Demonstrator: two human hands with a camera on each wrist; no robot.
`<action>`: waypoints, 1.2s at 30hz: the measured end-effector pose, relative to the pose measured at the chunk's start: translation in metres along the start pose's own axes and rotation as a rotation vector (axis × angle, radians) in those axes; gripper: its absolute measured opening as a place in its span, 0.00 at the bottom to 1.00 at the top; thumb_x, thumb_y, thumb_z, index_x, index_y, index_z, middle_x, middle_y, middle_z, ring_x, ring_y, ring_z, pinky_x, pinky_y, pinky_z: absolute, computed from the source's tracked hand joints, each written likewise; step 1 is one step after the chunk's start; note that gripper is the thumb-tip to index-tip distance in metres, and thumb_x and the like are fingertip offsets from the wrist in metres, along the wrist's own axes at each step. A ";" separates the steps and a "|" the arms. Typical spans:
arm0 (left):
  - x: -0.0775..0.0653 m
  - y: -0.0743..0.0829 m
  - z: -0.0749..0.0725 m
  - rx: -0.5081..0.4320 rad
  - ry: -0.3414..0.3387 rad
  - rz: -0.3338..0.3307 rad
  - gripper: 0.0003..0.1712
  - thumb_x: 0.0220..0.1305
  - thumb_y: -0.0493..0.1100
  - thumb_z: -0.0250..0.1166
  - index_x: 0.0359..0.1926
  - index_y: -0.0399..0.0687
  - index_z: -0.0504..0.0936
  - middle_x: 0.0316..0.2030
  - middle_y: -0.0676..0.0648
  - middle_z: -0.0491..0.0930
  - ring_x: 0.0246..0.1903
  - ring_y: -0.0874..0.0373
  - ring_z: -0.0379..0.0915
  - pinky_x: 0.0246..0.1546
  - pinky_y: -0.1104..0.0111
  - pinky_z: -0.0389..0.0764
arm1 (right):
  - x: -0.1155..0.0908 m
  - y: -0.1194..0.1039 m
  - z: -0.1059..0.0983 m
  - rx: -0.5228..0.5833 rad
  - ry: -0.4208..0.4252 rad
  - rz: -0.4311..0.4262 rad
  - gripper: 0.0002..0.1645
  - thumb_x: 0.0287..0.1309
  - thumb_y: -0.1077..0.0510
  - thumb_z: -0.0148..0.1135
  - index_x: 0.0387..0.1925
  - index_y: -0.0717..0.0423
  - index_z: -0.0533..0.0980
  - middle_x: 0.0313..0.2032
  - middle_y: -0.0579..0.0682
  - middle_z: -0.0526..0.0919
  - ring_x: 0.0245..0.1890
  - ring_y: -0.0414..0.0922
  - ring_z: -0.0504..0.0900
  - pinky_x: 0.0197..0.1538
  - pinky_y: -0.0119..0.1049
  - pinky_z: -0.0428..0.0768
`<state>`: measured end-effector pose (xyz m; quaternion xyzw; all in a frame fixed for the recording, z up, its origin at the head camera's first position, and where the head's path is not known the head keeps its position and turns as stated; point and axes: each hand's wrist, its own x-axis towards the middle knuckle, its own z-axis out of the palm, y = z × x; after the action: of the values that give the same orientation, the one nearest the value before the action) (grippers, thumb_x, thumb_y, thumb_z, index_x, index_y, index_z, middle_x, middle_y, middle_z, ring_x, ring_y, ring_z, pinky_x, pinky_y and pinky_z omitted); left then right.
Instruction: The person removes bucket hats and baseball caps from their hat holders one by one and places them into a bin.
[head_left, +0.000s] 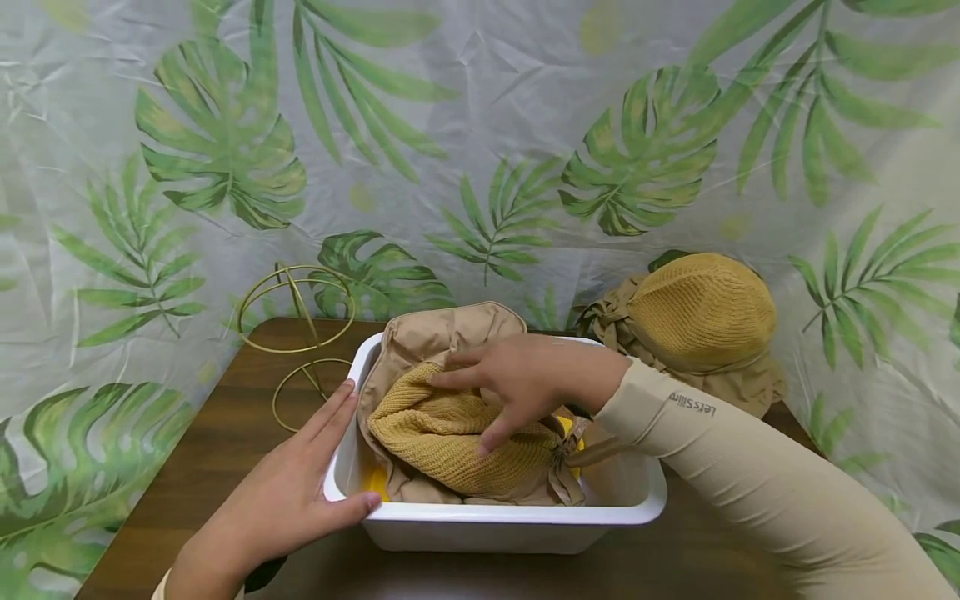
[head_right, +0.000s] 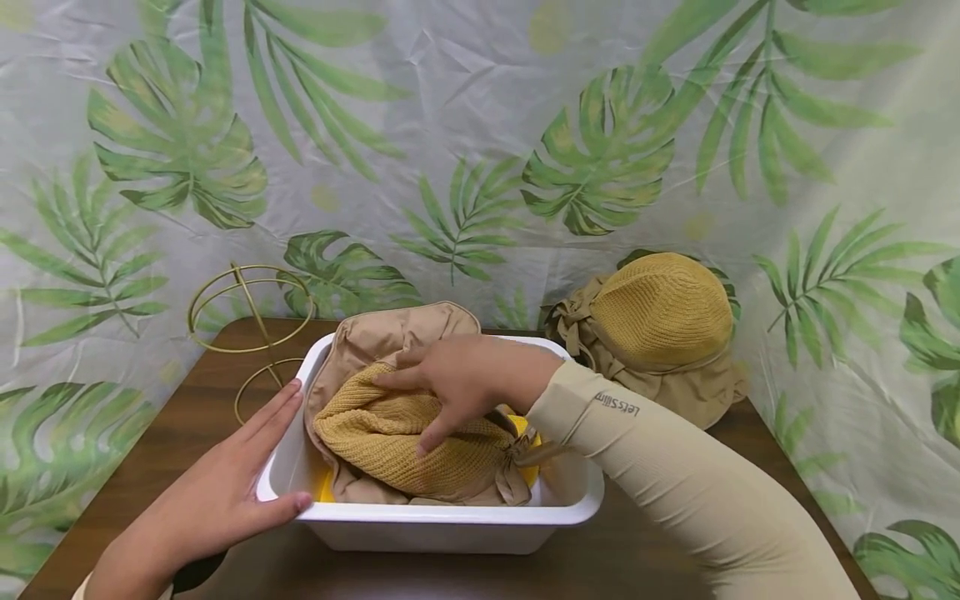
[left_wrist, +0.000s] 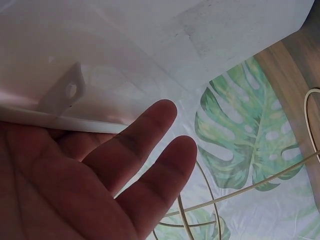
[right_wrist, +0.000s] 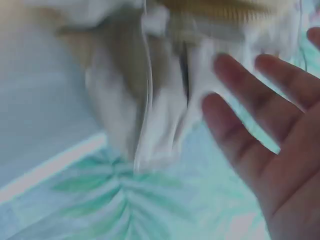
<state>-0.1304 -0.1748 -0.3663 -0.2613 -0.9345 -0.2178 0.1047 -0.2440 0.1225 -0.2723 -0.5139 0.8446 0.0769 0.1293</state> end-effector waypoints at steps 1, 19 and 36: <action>0.000 0.000 0.000 -0.001 0.000 0.000 0.60 0.56 0.69 0.67 0.77 0.39 0.54 0.77 0.46 0.49 0.68 0.46 0.62 0.55 0.51 0.75 | -0.002 0.004 -0.005 -0.007 0.035 -0.003 0.56 0.53 0.22 0.58 0.78 0.36 0.54 0.75 0.54 0.55 0.69 0.53 0.65 0.67 0.53 0.65; 0.000 0.001 0.001 -0.005 0.002 -0.008 0.60 0.56 0.70 0.66 0.77 0.42 0.54 0.77 0.47 0.49 0.65 0.46 0.66 0.52 0.51 0.78 | 0.017 0.057 0.014 0.157 0.120 0.130 0.50 0.60 0.26 0.54 0.78 0.36 0.52 0.78 0.54 0.43 0.76 0.57 0.43 0.72 0.57 0.52; -0.001 0.002 0.001 0.017 0.014 0.008 0.60 0.54 0.69 0.68 0.76 0.40 0.56 0.77 0.47 0.51 0.62 0.48 0.70 0.48 0.53 0.80 | 0.000 0.029 0.014 0.137 0.079 0.070 0.53 0.61 0.23 0.50 0.79 0.41 0.49 0.78 0.51 0.45 0.76 0.57 0.45 0.72 0.57 0.51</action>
<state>-0.1287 -0.1739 -0.3665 -0.2625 -0.9346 -0.2113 0.1142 -0.2675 0.1393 -0.2854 -0.4765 0.8698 0.0033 0.1281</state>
